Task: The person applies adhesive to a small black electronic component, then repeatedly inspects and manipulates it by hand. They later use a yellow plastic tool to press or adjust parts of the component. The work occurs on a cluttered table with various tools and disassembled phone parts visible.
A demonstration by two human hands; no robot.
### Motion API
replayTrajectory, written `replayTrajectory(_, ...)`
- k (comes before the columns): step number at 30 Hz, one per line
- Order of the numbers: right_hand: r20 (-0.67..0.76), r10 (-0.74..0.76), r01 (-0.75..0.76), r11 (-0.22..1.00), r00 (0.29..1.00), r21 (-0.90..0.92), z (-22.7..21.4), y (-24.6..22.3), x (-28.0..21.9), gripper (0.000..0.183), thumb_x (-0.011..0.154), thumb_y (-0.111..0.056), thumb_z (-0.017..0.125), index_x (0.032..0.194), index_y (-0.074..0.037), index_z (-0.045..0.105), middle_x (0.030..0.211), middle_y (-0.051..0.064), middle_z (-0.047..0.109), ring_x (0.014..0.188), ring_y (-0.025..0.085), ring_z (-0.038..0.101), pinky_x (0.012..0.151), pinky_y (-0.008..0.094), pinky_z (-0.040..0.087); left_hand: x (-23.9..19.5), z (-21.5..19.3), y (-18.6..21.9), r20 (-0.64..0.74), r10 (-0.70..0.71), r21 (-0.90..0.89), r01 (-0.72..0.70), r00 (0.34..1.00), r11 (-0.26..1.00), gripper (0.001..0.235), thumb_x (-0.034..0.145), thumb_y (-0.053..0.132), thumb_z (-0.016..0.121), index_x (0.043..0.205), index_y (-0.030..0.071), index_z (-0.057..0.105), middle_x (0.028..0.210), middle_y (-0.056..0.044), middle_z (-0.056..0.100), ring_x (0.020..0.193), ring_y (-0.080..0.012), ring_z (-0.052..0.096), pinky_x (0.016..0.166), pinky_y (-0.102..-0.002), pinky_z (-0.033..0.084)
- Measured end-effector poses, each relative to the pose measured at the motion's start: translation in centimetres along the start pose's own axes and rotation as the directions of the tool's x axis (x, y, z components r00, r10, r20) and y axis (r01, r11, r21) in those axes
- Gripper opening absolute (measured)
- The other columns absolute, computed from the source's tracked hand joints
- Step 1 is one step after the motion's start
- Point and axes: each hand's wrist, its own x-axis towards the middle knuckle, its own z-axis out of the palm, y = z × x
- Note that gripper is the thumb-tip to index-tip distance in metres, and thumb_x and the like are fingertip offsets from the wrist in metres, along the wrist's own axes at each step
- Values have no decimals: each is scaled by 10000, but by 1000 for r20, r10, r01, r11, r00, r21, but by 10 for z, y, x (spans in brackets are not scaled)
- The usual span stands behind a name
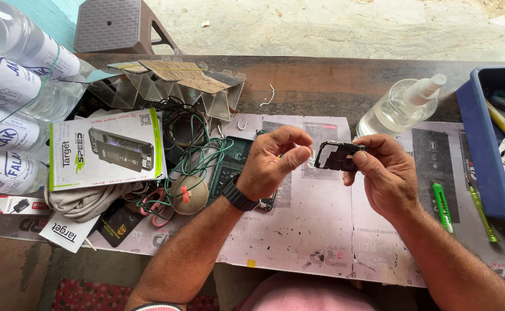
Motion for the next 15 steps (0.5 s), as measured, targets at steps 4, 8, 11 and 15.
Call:
replayTrajectory(4, 1, -4, 4, 1000, 1000, -19, 3, 2, -3, 208, 1046, -56, 642, 1224, 44, 603, 1062, 164, 694, 852, 211, 687, 710, 354, 607, 1, -1, 2, -22, 3, -21, -3, 1000, 1000, 240, 1026, 219, 693, 1169, 26, 672, 1001, 3, 675, 900, -66, 600, 812, -233, 522)
replayTrajectory(8, -6, 1, -1, 997, 1000, -75, 0, 6, -6, 210, 1027, -53, 653, 1204, 47, 603, 1063, 172, 701, 804, 206, 702, 683, 343, 611, 0, 0, 0, -16, -31, -78, 30, 999, 996, 162, 1021, 158, 659, 1101, 21, 691, 943, 11, 660, 838, -59, 557, 742, -234, 473)
replayTrajectory(11, 0, 24, -24, 995, 1000, -93, -1, 5, -6, 217, 1016, -58, 661, 1192, 57, 606, 1035, 171, 707, 781, 192, 705, 663, 337, 621, 1, 0, 0, -7, -30, -26, 30, 1000, 999, 174, 1027, 190, 661, 1053, 23, 702, 865, 32, 629, 779, -41, 515, 684, -219, 439)
replayTrajectory(15, 3, 55, -54, 991, 998, -124, 0, 6, -6, 231, 1009, -71, 675, 1185, 62, 605, 997, 163, 707, 759, 183, 705, 651, 327, 624, 0, 1, -1, -31, -72, 0, 72, 997, 997, 149, 1009, 177, 674, 997, 30, 685, 789, 51, 591, 686, -23, 471, 589, -204, 396)
